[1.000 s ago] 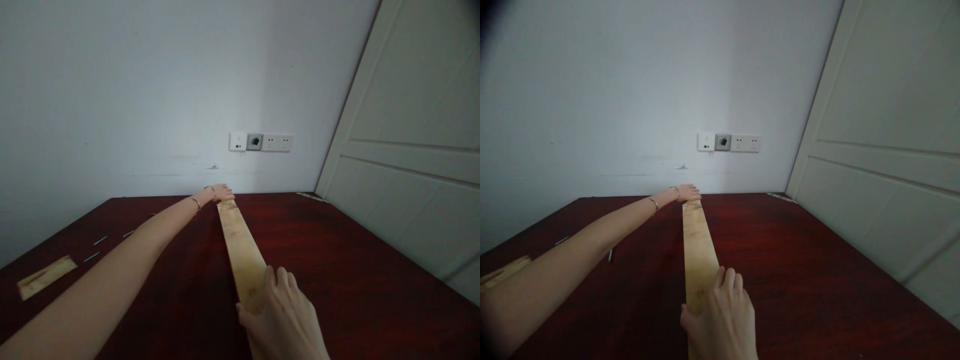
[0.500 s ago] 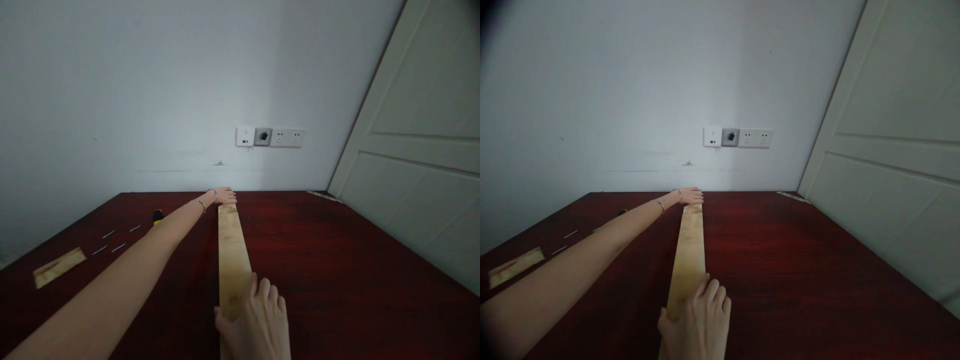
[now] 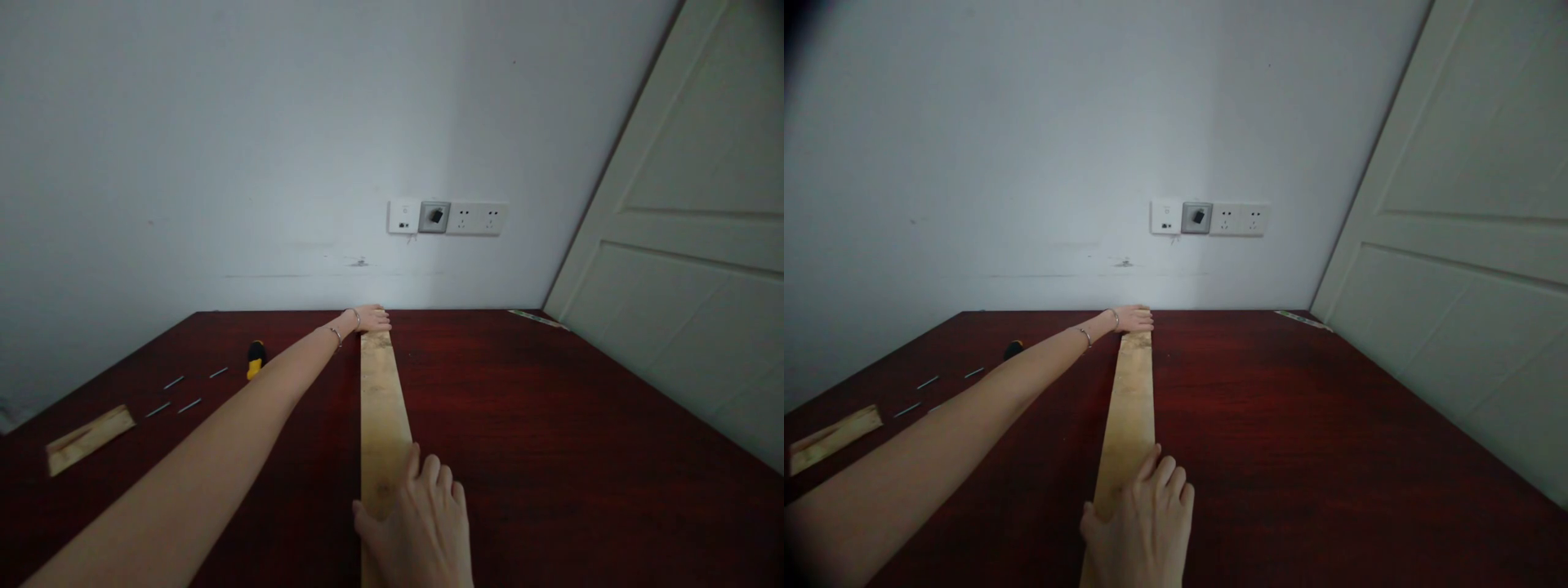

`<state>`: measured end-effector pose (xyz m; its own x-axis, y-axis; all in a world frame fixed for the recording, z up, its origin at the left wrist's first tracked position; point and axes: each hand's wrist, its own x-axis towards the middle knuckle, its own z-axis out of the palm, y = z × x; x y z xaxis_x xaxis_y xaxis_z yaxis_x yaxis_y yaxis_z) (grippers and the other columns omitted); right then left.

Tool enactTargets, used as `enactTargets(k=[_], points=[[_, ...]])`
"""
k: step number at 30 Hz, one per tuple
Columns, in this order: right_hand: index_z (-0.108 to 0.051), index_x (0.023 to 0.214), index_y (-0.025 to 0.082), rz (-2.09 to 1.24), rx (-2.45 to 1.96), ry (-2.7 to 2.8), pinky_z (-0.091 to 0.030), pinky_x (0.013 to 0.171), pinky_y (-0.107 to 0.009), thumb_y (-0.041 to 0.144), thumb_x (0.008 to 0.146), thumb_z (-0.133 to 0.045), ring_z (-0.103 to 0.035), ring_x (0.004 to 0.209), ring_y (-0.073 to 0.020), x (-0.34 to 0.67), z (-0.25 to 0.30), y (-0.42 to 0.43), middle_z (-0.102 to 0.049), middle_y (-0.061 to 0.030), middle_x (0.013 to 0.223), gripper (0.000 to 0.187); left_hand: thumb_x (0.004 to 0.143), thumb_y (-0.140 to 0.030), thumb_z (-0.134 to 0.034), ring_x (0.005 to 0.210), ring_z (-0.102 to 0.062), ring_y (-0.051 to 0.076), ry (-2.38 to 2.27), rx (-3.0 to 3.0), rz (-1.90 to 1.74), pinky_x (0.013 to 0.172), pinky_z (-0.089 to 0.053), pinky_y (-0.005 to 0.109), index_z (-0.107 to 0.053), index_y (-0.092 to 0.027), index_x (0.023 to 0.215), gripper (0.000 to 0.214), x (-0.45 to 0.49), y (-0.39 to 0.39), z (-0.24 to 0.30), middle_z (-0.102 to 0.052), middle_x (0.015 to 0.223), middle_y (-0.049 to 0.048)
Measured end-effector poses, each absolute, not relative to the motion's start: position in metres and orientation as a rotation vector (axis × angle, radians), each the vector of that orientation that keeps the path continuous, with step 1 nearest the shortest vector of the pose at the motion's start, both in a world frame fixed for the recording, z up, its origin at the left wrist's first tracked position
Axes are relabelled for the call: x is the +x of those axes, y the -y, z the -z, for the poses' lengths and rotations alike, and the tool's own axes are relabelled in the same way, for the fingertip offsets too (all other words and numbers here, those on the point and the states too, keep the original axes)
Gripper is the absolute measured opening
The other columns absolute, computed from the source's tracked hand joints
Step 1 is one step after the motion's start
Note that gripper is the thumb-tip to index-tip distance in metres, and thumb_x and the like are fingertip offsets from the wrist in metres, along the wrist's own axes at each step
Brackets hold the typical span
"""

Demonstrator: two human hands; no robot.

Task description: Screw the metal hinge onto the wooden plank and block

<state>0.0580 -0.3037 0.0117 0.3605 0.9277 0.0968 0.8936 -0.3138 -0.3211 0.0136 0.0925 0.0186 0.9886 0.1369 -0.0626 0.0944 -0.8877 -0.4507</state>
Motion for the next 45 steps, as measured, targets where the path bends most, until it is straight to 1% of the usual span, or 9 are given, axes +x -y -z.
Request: enactTargets(k=[10,17,23,27,29,33,38,42,45], points=[[-0.061,0.118,0.0,-0.15,-2.316,1.624,-0.046,0.078,-0.052,0.05,0.062,-0.067,-0.06,0.086,-0.0387,0.056,-0.012,0.3,-0.062,-0.0219,0.089,0.075,0.083,-0.004,-0.052,0.115,-0.052,0.012,0.151,-2.662,-0.052,0.106,-0.033,0.029,-0.059,-0.026,0.109,0.035,0.012,-0.1,-0.011,-0.062,0.119,0.0045],[-0.065,0.112,0.005,-0.018,-2.345,1.64,-0.038,0.09,-0.061,0.061,0.059,-0.069,-0.061,0.087,-0.0402,0.056,-0.005,0.299,-0.064,-0.0218,0.09,0.078,0.087,-0.007,-0.046,0.123,-0.048,0.015,0.201,-2.644,-0.068,0.106,-0.031,0.033,-0.054,-0.029,0.123,0.043,0.008,-0.104,-0.001,-0.055,0.132,0.0049],[-0.059,0.124,0.011,0.122,-2.208,1.817,-0.035,0.094,-0.065,0.059,0.078,-0.057,-0.06,0.093,-0.0376,0.082,-0.016,0.296,-0.063,-0.0197,0.102,0.067,0.083,-0.004,-0.041,0.134,-0.038,0.017,0.339,-2.617,-0.096,0.105,-0.032,0.039,-0.04,-0.03,0.137,0.06,-0.01,-0.093,-0.022,-0.042,0.145,0.0058],[-0.056,0.126,0.018,0.22,-1.862,2.055,-0.038,0.095,-0.059,0.047,0.083,-0.059,-0.053,0.109,-0.0354,0.112,-0.049,0.274,-0.057,-0.0176,0.119,0.052,0.076,-0.001,-0.046,0.138,-0.029,0.02,0.578,-2.531,-0.044,0.11,-0.025,0.04,-0.037,-0.019,0.139,0.066,-0.04,-0.075,-0.051,-0.032,0.15,0.0106],[-0.057,0.123,0.017,0.219,-1.579,2.201,-0.043,0.094,-0.05,0.039,0.085,-0.059,-0.05,0.114,-0.0315,0.124,-0.069,0.254,-0.055,-0.0161,0.121,0.045,0.075,-0.003,-0.049,0.139,-0.027,0.023,0.705,-2.48,0.023,0.112,-0.023,0.041,-0.042,-0.014,0.135,0.062,-0.064,-0.066,-0.065,-0.03,0.151,0.0122],[-0.062,0.114,0.019,0.075,-1.149,2.355,-0.046,0.094,-0.043,0.032,0.089,-0.054,-0.053,0.11,-0.0242,0.131,-0.095,0.204,-0.06,-0.0114,0.115,0.03,0.078,-0.011,-0.049,0.138,-0.028,0.024,1.0,-2.424,0.131,0.112,-0.024,0.038,-0.051,-0.011,0.124,0.047,-0.133,-0.05,-0.085,-0.037,0.147,0.0133],[-0.068,0.099,0.019,-0.32,-0.826,2.341,-0.049,0.089,-0.036,0.028,0.085,-0.06,-0.064,0.097,-0.0192,0.096,-0.091,0.144,-0.07,-0.0063,0.102,0.018,0.081,-0.025,-0.051,0.131,-0.039,0.026,1.299,-2.404,0.007,0.109,-0.03,0.037,-0.051,-0.009,0.124,0.046,-0.242,-0.025,-0.096,-0.045,0.139,0.0161],[-0.067,0.102,0.016,-0.515,-0.776,2.334,-0.05,0.089,-0.035,0.027,0.082,-0.064,-0.066,0.098,-0.0191,0.039,-0.077,0.11,-0.071,-0.008,0.105,0.023,0.079,-0.039,-0.057,0.122,-0.047,0.027,1.434,-2.37,-0.13,0.103,-0.036,0.036,-0.053,-0.01,0.121,0.051,-0.328,0.011,-0.103,-0.052,0.132,0.0164],[-0.053,0.127,0.016,-0.566,-0.672,2.414,-0.048,0.093,-0.036,0.025,0.079,-0.067,-0.064,0.103,-0.0199,-0.011,-0.065,0.09,-0.069,-0.0091,0.113,0.051,0.076,-0.05,-0.06,0.12,-0.048,0.027,1.563,-2.39,-0.208,0.1,-0.036,0.033,-0.054,-0.011,0.12,0.059,-0.379,0.046,-0.104,-0.053,0.13,0.016]])
